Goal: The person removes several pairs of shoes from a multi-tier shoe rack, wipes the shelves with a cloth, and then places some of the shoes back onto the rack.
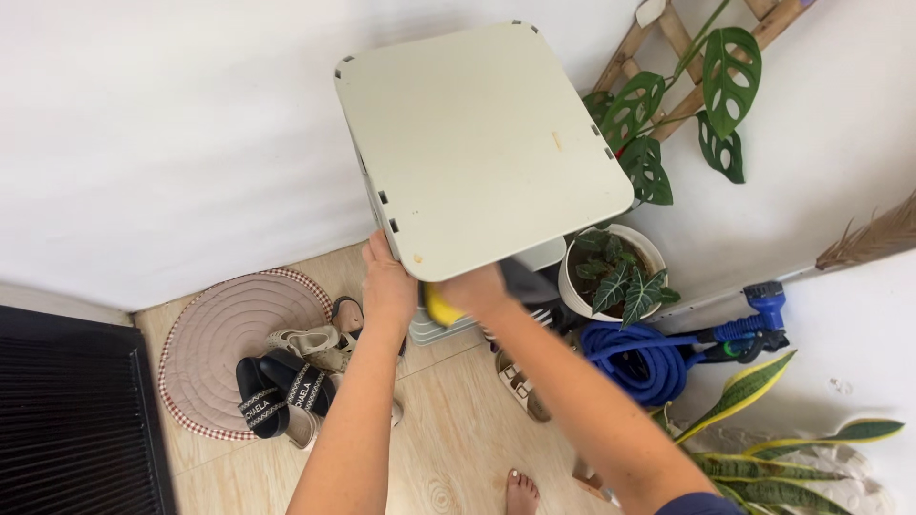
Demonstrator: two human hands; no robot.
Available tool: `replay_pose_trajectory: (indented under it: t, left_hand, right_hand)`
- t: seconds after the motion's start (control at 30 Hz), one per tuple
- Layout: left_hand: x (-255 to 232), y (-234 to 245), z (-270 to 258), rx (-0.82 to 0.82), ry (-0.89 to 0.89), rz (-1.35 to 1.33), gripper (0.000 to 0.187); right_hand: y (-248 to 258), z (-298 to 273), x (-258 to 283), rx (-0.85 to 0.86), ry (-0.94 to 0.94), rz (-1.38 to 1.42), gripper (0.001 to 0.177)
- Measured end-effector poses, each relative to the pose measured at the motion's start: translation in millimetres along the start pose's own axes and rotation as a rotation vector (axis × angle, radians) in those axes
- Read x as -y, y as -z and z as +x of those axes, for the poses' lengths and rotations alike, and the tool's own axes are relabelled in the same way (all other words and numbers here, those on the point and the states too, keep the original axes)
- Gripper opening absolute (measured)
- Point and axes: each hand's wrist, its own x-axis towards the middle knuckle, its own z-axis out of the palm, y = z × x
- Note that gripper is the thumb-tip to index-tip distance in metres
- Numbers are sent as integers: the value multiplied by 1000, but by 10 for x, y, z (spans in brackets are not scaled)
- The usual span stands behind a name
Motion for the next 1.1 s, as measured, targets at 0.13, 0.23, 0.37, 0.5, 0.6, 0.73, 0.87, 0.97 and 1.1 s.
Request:
replay_pose_trajectory:
  t: [0.13,0.23,0.37,0.5,0.6,0.73,0.87,0.97,1.1]
  left_hand:
    - [38,7,0,-3,-3,-30,56]
    - [49,-90,9,-17,-49,-20,56]
    - [84,-155,75,-25,-44,16,56]
    - [137,-119,47,-53,-52,-15,52]
    - [120,-101,36,-61,-78,-10,55]
    - [109,-28,33,-106,-164,69,57]
    - [145,43,-20,-168,-94,93,45]
    - [219,-229,-5,-350,-163,-8,36]
    - [292,-499,145,-562,-270,-164,28]
  right_hand:
    - [419,-35,-844,89,-39,-287,37]
    - [610,-160,-842,126,-87,-249,45]
    - [402,-478,81,119,-95,-61,54]
    - [266,-648,692,54,-7,100,56]
    - [234,-670,652,-51,58,95,59]
    - [426,-656,57,-31,32,-170,72]
    - [889,-396,-698,109,-270,-84,69]
    - [805,-169,-738,251,-240,-20,61]
    - [203,74,45,110,134,60,65]
